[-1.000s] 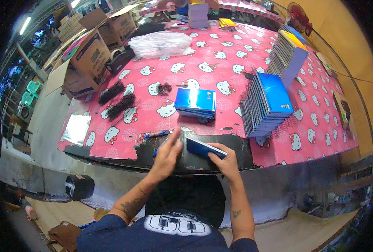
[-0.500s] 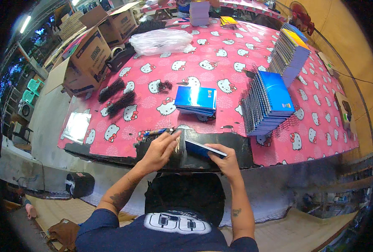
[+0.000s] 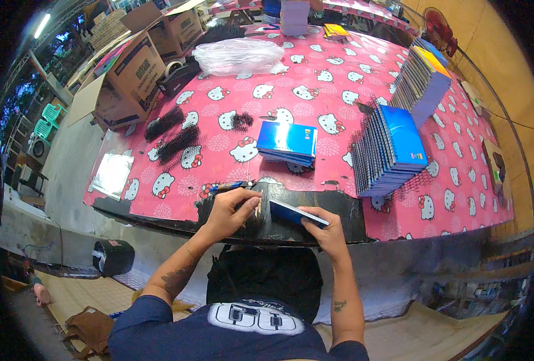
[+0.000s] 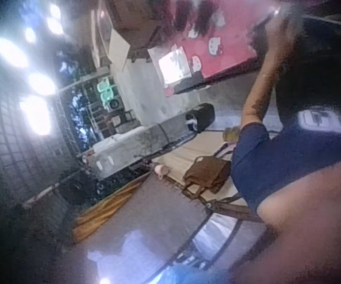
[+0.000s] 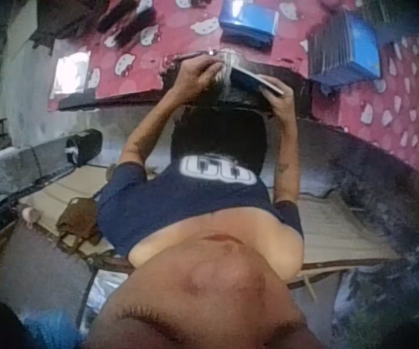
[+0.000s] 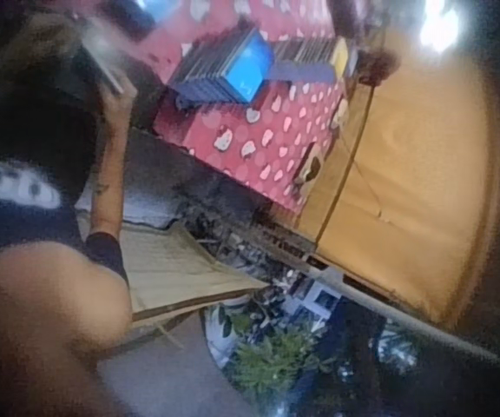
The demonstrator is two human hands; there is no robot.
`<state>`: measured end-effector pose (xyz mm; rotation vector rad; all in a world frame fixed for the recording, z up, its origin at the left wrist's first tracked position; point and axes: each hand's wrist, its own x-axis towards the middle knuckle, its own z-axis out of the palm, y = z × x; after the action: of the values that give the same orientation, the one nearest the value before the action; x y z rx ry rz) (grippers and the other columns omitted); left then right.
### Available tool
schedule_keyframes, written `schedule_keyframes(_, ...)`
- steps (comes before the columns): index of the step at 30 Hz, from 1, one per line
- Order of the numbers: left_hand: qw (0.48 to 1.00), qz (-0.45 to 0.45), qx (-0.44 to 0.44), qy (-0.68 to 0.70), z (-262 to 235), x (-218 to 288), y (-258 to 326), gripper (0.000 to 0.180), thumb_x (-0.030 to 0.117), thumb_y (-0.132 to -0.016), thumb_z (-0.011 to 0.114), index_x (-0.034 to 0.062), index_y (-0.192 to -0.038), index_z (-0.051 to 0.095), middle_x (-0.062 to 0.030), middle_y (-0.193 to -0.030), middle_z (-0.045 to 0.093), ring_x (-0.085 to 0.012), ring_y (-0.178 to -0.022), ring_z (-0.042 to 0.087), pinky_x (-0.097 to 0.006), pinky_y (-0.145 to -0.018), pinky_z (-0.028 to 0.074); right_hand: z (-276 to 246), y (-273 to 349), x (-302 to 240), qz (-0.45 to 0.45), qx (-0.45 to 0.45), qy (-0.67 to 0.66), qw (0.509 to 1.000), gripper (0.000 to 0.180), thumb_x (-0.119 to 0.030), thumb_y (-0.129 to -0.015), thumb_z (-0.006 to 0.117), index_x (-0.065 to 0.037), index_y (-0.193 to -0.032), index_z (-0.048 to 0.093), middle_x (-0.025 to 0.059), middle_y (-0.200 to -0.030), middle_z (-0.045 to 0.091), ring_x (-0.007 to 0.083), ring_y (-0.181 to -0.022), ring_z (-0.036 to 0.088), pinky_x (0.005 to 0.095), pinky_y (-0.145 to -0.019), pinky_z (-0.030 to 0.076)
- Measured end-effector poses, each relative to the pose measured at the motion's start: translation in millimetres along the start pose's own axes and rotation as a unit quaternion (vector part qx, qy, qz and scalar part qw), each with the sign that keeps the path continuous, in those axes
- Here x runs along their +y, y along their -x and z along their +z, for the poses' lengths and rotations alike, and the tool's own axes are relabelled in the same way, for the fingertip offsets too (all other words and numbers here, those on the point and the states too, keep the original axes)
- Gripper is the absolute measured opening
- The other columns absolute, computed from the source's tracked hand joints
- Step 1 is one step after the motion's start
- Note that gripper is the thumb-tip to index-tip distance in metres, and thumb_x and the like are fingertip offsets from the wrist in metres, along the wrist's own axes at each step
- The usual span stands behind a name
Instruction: The person assembles notebooks by manually folding covers, aligning pages, and inserting a spiral binding through pre-punched holes using a hand tool.
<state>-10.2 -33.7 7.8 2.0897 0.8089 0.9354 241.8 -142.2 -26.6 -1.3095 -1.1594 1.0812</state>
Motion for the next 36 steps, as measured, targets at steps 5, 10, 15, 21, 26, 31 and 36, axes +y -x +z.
schedule_keyframes(5,0.999,0.007,-0.023,-0.023,2,-4,-1,0.016,0.012,-0.096,0.067,-0.0007,-0.103,0.072,-0.0116,-0.088,0.071,-0.0172,-0.073,0.065,-0.031,-0.066,0.050,2,-1,0,-0.008,-0.001,-0.009,1.000,0.027,0.002,-0.088,0.070,0.000,-0.114,0.072,0.0036,-0.104,0.073,0.0082,-0.095,0.063,0.0246,-0.087,0.049)
schedule_keyframes(10,1.000,0.010,-0.013,-0.013,3,-6,-6,0.018,0.013,-0.094,0.069,0.0017,-0.108,0.071,-0.0121,-0.089,0.068,-0.0213,-0.074,0.064,-0.032,-0.068,0.051,1,-1,2,-0.027,0.000,-0.002,1.000,0.024,0.001,-0.089,0.069,-0.001,-0.113,0.073,0.0010,-0.098,0.072,0.0070,-0.089,0.060,0.0232,-0.082,0.048)
schedule_keyframes(15,0.996,0.065,-0.043,-0.043,1,-6,-13,0.024,0.014,-0.092,0.070,0.0049,-0.115,0.067,-0.0140,-0.103,0.064,-0.0253,-0.081,0.063,-0.034,-0.070,0.051,0,-2,2,-0.021,-0.011,-0.010,1.000,0.024,0.001,-0.090,0.070,-0.001,-0.113,0.073,0.0016,-0.099,0.072,0.0076,-0.091,0.060,0.0237,-0.083,0.048)
schedule_keyframes(21,0.975,0.149,-0.114,-0.120,-4,-8,-28,0.026,0.019,-0.092,0.070,0.0084,-0.116,0.066,-0.0134,-0.106,0.064,-0.0327,-0.088,0.064,-0.040,-0.076,0.052,-1,-1,-1,-0.006,-0.023,-0.033,0.999,0.025,0.001,-0.090,0.070,0.001,-0.115,0.072,0.0050,-0.108,0.073,0.0104,-0.099,0.063,0.0258,-0.090,0.049)
schedule_keyframes(26,0.981,0.131,-0.118,-0.079,2,1,-34,0.022,0.026,-0.095,0.066,0.0078,-0.108,0.066,-0.0123,-0.101,0.065,-0.0349,-0.087,0.064,-0.043,-0.076,0.051,-4,0,1,0.001,-0.013,-0.017,1.000,0.026,0.000,-0.091,0.069,0.000,-0.116,0.071,0.0034,-0.105,0.073,0.0089,-0.096,0.062,0.0248,-0.087,0.049)
schedule_keyframes(31,0.973,0.099,-0.178,-0.110,-5,-2,-40,0.020,0.019,-0.092,0.070,0.0080,-0.108,0.065,-0.0124,-0.099,0.064,-0.0336,-0.087,0.066,-0.041,-0.075,0.052,-2,-1,-1,-0.020,-0.019,-0.011,1.000,0.026,0.000,-0.091,0.068,-0.001,-0.117,0.071,0.0029,-0.103,0.073,0.0084,-0.095,0.061,0.0244,-0.086,0.049)
schedule_keyframes(36,0.976,0.113,-0.165,-0.089,-2,4,-41,0.024,0.021,-0.093,0.070,0.0081,-0.112,0.064,-0.0133,-0.103,0.064,-0.0335,-0.088,0.066,-0.042,-0.075,0.052,-4,1,-1,0.003,-0.025,-0.011,1.000,0.026,0.000,-0.091,0.068,0.000,-0.117,0.071,0.0033,-0.103,0.073,0.0085,-0.096,0.062,0.0245,-0.087,0.049)
